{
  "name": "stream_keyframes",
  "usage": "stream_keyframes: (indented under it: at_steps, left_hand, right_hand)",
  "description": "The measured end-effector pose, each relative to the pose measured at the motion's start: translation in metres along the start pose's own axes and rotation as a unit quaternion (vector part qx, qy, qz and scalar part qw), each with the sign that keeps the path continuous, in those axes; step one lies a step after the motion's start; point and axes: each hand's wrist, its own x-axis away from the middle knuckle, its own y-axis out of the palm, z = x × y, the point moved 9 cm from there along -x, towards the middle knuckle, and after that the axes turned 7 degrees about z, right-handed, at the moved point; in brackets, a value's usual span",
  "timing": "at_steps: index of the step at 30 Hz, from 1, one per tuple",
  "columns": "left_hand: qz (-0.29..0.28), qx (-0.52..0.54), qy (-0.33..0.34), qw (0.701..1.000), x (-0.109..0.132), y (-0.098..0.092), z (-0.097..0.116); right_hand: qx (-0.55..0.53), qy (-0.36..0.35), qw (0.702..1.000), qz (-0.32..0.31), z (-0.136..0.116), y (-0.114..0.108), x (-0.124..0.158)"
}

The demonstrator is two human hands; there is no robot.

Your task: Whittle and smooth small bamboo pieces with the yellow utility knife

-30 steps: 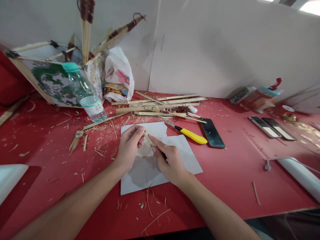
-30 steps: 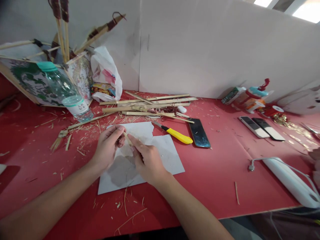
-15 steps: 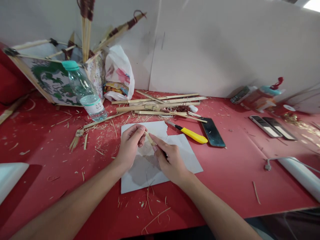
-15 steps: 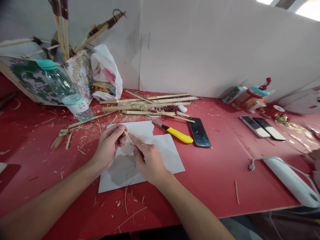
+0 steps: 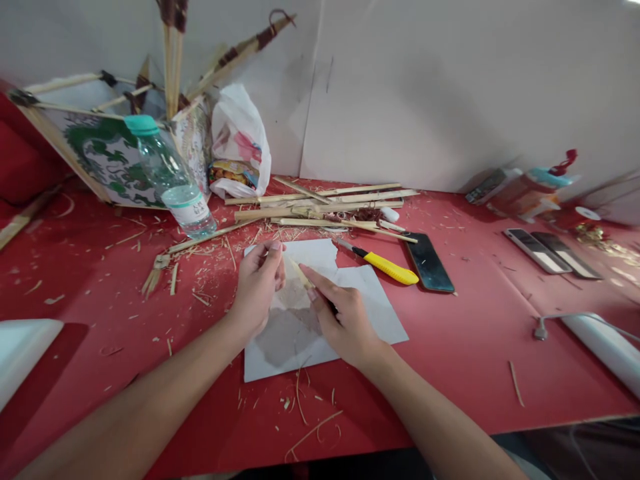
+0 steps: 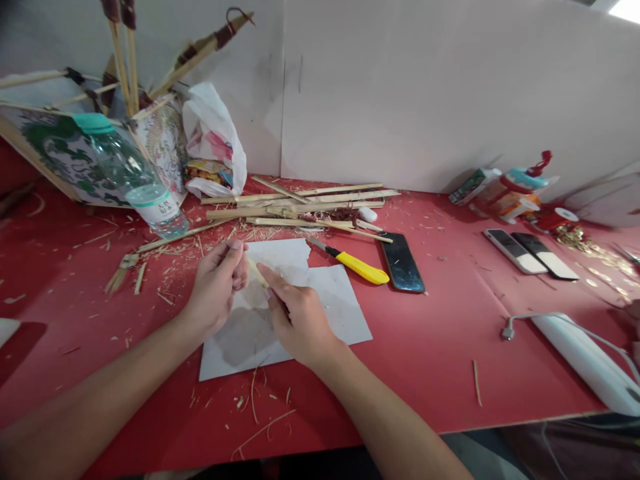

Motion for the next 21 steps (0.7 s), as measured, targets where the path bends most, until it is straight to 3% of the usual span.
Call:
stream_keyframes:
  at_steps: [3,8,13,18,21]
  left_hand:
    - [0.021,-0.018,0.035,0.999,-0.002,-0.005,0.006]
    - [0.044,-0.019,0.016,0.999,-0.008,-0.013,0.009]
    - [0.07,-0.044,0.097,0.992,-0.017,-0.022,0.029]
    - [0.053,-0.037,0.035,0.997,-0.03,-0.027,0.022]
    - [0.09,-0.043,0.088,0.991,-0.037,-0.038,0.03]
  right_hand:
    - [-0.007,0.001,1.0,0.001,0.001,0.0,0.0]
    - [0.0,-0.002,1.0,0.012,0.0,-0.002,0.0]
    - [-0.002,-0.001,1.0,0.009,-0.001,-0.002,-0.001]
    - [0.006,-0.002,1.0,0.009,0.001,-0.002,-0.001]
    - [0.001,-0.005,1.0,0.01,0.002,-0.002,0.0]
